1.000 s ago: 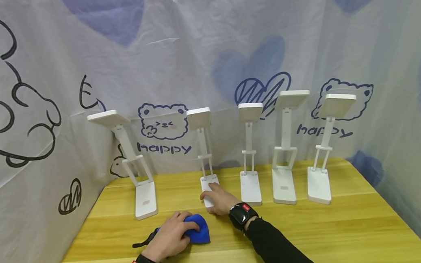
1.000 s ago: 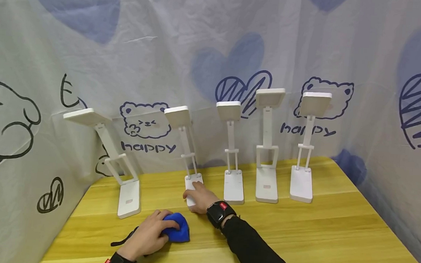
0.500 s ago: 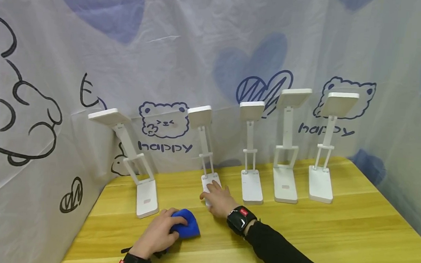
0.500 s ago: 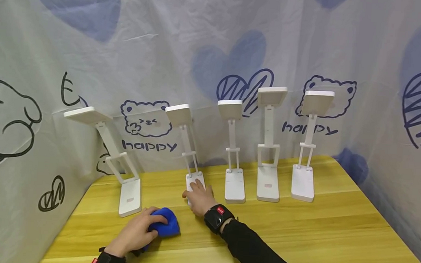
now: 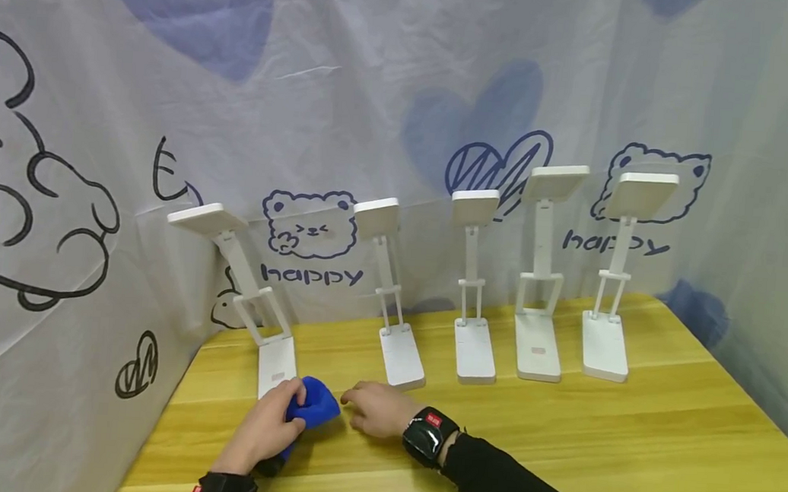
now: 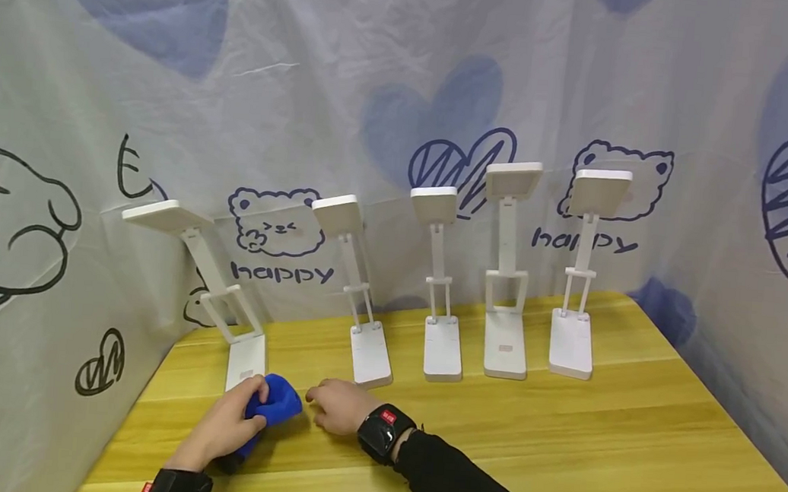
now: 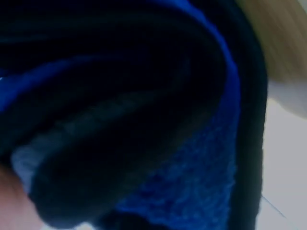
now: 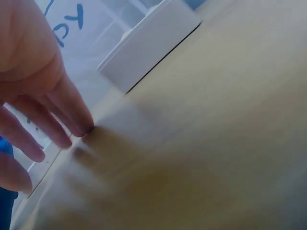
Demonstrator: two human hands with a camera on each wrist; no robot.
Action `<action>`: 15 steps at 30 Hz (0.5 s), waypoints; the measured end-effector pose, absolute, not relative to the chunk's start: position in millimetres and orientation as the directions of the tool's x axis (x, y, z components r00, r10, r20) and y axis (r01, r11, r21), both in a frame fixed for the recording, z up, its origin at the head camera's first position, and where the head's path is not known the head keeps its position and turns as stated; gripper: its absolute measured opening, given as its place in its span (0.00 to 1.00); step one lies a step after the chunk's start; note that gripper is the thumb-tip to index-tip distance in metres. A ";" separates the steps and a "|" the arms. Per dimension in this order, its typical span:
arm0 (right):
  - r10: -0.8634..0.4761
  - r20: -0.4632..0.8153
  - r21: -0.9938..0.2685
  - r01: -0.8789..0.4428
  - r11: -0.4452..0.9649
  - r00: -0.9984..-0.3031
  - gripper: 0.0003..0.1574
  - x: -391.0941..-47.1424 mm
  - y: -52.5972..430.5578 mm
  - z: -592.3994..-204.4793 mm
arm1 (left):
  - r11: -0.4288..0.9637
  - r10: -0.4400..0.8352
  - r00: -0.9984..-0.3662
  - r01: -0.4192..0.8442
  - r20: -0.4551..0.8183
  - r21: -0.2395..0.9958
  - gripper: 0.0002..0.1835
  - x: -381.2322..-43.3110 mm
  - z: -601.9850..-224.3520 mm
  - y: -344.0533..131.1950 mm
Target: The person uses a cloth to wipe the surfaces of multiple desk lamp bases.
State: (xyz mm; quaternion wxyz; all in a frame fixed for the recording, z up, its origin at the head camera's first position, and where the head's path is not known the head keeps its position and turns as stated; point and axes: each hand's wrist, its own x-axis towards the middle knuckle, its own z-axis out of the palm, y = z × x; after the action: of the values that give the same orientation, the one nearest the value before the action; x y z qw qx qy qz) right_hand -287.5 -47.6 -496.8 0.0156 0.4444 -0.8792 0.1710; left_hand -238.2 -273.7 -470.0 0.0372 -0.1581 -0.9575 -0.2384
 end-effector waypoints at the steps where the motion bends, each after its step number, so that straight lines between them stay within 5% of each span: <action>1: -0.780 0.173 -0.297 -0.787 0.541 -0.602 0.24 -285.6 -50.2 -495.5 | 0.840 0.256 -0.957 0.290 0.137 0.458 0.16 -238.6 -468.7 -276.9; 7: -0.786 0.137 -0.310 -0.779 0.544 -0.603 0.24 -278.7 -66.9 -490.6 | 0.853 0.128 -0.991 0.135 0.050 0.504 0.26 -239.5 -462.6 -301.1; 15: -0.775 0.071 -0.327 -0.748 0.577 -0.629 0.26 -274.7 -82.6 -487.1 | 0.882 0.098 -0.995 0.103 0.035 0.460 0.34 -237.6 -460.4 -337.6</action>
State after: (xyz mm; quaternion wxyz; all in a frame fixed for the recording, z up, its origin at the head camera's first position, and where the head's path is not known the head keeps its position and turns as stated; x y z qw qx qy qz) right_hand -274.7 -82.6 -487.1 -0.0399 0.4291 -0.8872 0.1648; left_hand -237.6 -337.6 -460.4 0.0055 -0.0517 -0.9700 -0.2373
